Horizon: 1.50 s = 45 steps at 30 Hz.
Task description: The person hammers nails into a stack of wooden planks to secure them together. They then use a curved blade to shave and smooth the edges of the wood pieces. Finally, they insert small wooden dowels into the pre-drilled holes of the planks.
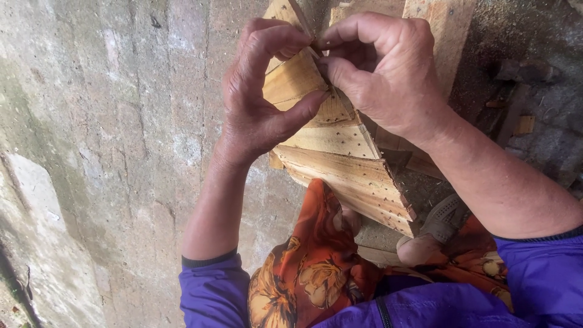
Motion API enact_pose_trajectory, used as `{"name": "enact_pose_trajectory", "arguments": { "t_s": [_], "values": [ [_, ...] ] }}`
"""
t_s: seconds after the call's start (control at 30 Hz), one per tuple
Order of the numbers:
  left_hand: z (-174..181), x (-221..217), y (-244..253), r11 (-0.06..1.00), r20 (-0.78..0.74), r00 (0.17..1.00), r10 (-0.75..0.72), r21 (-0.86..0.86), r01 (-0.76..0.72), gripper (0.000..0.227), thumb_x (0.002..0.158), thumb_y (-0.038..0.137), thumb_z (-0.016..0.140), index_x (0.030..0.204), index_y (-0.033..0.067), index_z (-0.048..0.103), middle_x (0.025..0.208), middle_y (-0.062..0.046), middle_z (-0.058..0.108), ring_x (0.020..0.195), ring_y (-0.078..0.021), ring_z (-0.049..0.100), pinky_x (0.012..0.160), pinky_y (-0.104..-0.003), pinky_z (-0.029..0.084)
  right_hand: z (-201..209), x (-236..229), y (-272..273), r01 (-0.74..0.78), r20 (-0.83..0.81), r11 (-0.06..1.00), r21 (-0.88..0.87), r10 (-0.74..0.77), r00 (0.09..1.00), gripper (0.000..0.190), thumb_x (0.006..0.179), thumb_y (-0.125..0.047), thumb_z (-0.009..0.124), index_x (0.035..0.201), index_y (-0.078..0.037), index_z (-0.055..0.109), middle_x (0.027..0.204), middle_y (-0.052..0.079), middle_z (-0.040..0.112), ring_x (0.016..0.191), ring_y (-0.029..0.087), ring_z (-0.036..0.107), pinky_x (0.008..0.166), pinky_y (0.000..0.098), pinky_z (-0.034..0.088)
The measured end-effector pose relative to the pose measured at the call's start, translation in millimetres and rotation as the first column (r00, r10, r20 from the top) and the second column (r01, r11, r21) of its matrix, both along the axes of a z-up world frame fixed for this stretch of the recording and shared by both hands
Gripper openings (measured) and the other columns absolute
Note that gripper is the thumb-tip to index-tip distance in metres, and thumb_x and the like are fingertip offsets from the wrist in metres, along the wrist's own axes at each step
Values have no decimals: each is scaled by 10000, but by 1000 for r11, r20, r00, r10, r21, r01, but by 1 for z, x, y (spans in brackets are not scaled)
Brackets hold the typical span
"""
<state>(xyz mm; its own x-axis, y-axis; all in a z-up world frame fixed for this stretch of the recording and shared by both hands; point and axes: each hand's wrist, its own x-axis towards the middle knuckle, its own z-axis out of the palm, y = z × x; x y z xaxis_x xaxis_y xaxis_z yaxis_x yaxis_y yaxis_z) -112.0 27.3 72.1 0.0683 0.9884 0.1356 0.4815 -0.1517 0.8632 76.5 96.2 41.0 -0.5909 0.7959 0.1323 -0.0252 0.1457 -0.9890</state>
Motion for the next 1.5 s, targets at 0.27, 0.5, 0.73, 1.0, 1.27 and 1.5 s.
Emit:
{"name": "enact_pose_trajectory", "arguments": {
  "t_s": [0.27, 0.5, 0.73, 1.0, 1.27, 1.5],
  "values": [
    [-2, 2, 4, 1000, -2, 1000, -2, 3, 2, 538, 808, 23, 858, 1247, 78, 552, 1179, -76, 552, 1076, -209, 593, 995, -347, 568, 3, -2, 10, -44, 16, 993, 108, 43, 999, 95, 926, 192, 658, 999, 135, 679, 914, 216, 721, 733, 215, 662, 633, 264, 560],
    [0, 2, 3, 1000, 3, 1000, 1, 5, -1, 533, 808, -7, 871, 1236, 64, 562, 1153, -77, 569, 1041, -207, 606, 971, -338, 567, 5, 0, 11, -81, 37, 997, 6, 80, 996, 115, 968, 195, 660, 1058, 128, 687, 926, 169, 700, 723, 158, 604, 615, 228, 502],
    [-2, 1, 1, 998, -30, 999, 18, 57, -16, 530, 799, -21, 896, 1211, 68, 574, 1142, -70, 584, 1027, -201, 631, 961, -330, 602, 9, -3, 9, -101, 56, 994, 43, 98, 994, 127, 955, 198, 605, 1045, 132, 667, 917, 163, 687, 729, 168, 596, 623, 239, 497],
    [4, 0, -4, 995, -92, 994, 62, 85, -54, 513, 771, -7, 873, 1207, 70, 614, 1143, -82, 591, 1037, -218, 654, 954, -356, 616, 4, -14, -4, -37, -27, 998, -56, 35, 999, 114, 998, 208, 618, 1059, 124, 666, 932, 187, 688, 711, 156, 589, 603, 222, 501],
    [-10, -7, -5, 995, -33, 997, 69, 78, -66, 587, 810, 27, 913, 1292, 111, 589, 1178, -68, 599, 1065, -198, 654, 1000, -342, 635, 3, -18, -4, 18, -21, 1000, 1, -18, 1000, 133, 956, 199, 632, 1051, 133, 696, 919, 192, 707, 708, 164, 598, 611, 231, 515],
    [-22, -3, 11, 990, -67, 997, 49, 132, -39, 556, 804, 20, 947, 1226, 81, 591, 1096, -65, 615, 972, -190, 649, 909, -324, 626, -13, -13, -1, 93, 2, 993, 80, -93, 996, 129, 932, 223, 650, 1005, 124, 689, 894, 191, 697, 688, 177, 586, 595, 246, 495]
  ]
}}
